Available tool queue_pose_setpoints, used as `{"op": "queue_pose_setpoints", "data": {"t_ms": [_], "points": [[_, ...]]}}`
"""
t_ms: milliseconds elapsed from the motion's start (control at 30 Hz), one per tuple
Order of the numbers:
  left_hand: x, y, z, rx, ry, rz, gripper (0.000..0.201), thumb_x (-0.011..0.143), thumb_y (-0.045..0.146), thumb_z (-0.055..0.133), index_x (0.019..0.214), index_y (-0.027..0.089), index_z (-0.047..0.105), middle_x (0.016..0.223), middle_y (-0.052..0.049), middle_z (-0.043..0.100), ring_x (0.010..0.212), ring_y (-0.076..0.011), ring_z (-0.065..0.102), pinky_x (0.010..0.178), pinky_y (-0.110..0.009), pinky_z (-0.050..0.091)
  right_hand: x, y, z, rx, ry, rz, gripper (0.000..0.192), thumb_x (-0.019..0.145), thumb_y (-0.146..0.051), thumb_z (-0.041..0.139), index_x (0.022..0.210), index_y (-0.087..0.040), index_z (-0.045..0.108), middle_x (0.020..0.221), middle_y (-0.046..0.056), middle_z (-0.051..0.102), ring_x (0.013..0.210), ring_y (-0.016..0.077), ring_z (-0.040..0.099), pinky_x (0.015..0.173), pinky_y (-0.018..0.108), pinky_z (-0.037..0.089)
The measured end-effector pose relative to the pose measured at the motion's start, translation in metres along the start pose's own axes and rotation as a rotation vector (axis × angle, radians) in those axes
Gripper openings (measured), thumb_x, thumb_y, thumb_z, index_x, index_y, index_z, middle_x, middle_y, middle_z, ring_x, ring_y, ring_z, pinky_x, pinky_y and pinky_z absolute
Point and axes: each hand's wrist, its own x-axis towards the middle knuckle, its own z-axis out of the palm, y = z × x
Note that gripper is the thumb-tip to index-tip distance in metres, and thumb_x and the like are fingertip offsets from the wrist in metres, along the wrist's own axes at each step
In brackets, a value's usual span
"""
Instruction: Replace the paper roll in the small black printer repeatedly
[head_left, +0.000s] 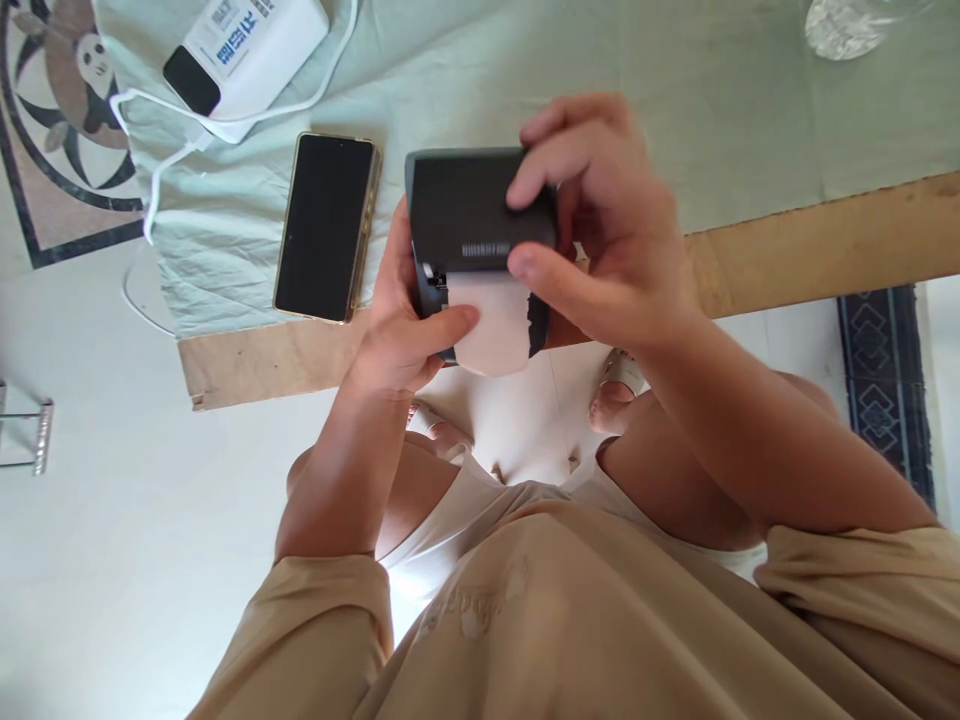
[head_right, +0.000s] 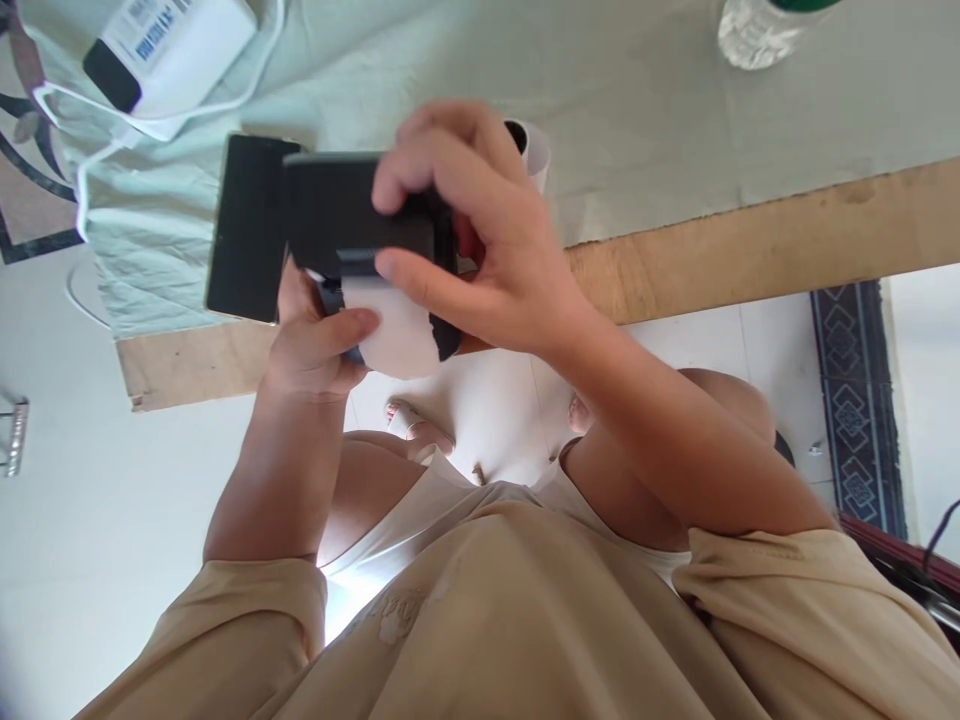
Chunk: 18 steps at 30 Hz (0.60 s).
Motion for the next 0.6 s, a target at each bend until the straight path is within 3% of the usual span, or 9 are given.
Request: {"op": "queue_pose_setpoints", "data": {"t_ms": [67,133,200,300,467,600], "points": [[0.0,-0.001,0.0,0.013,0.006,0.032,0.072,0.061,0.036,0.096,0.123,0.032,0.061,0.122,-0.002,0.071,0.125,-0.0365,0.066,0.089,-0.043,0.061,-0.005,0.005,0.001,0.002,-0.016,-0.006,0.031,0.089,-0.052,0.062,0.103,-0.025,0.063,0.118,0.008,0.062,0.119,0.0245,0.06,0.077,0.034,0.057],[0.001,-0.002,0.0,0.001,-0.002,0.08,0.072,0.063,0.041,0.095,0.127,0.036,0.062,0.122,-0.001,0.071,0.134,-0.0349,0.06,0.098,-0.043,0.059,-0.01,0.01,0.003,0.059,-0.026,0.039,0.04,0.091,-0.056,0.06,0.12,-0.028,0.06,0.132,0.007,0.058,0.108,0.0198,0.064,0.07,0.03,0.056],[0.002,-0.001,0.002,-0.021,-0.025,0.114,0.069,0.065,0.052,0.093,0.125,0.035,0.064,0.116,-0.002,0.072,0.141,-0.0345,0.054,0.106,-0.043,0.055,-0.014,0.016,0.007,0.143,-0.062,0.117,0.058,0.089,-0.064,0.06,0.138,-0.034,0.048,0.138,0.005,0.056,0.095,0.0147,0.064,0.062,0.026,0.052],[0.0,0.003,0.01,-0.004,0.024,0.075,0.058,0.073,0.062,0.085,0.117,0.031,0.066,0.116,-0.004,0.071,0.147,-0.0366,0.048,0.109,-0.045,0.053,-0.019,0.025,0.013,0.239,-0.163,0.215,0.08,0.084,-0.075,0.06,0.148,-0.038,0.032,0.133,0.003,0.059,0.084,0.0112,0.063,0.059,0.023,0.049],[-0.005,0.009,0.023,0.031,0.145,0.009,0.057,0.073,0.059,0.083,0.116,0.027,0.064,0.119,-0.009,0.067,0.149,-0.0418,0.045,0.102,-0.048,0.058,-0.018,0.03,0.016,0.216,-0.138,0.148,0.076,0.083,-0.073,0.062,0.144,-0.034,0.037,0.124,0.003,0.061,0.103,0.0176,0.065,0.075,0.029,0.057],[-0.001,0.005,0.018,-0.037,0.04,0.055,0.054,0.074,0.049,0.087,0.117,0.026,0.065,0.111,-0.008,0.07,0.149,-0.0392,0.046,0.109,-0.051,0.055,-0.018,0.034,0.015,0.174,-0.137,0.099,0.071,0.087,-0.066,0.061,0.146,-0.033,0.037,0.121,0.004,0.061,0.11,0.0206,0.065,0.089,0.036,0.06]]}}
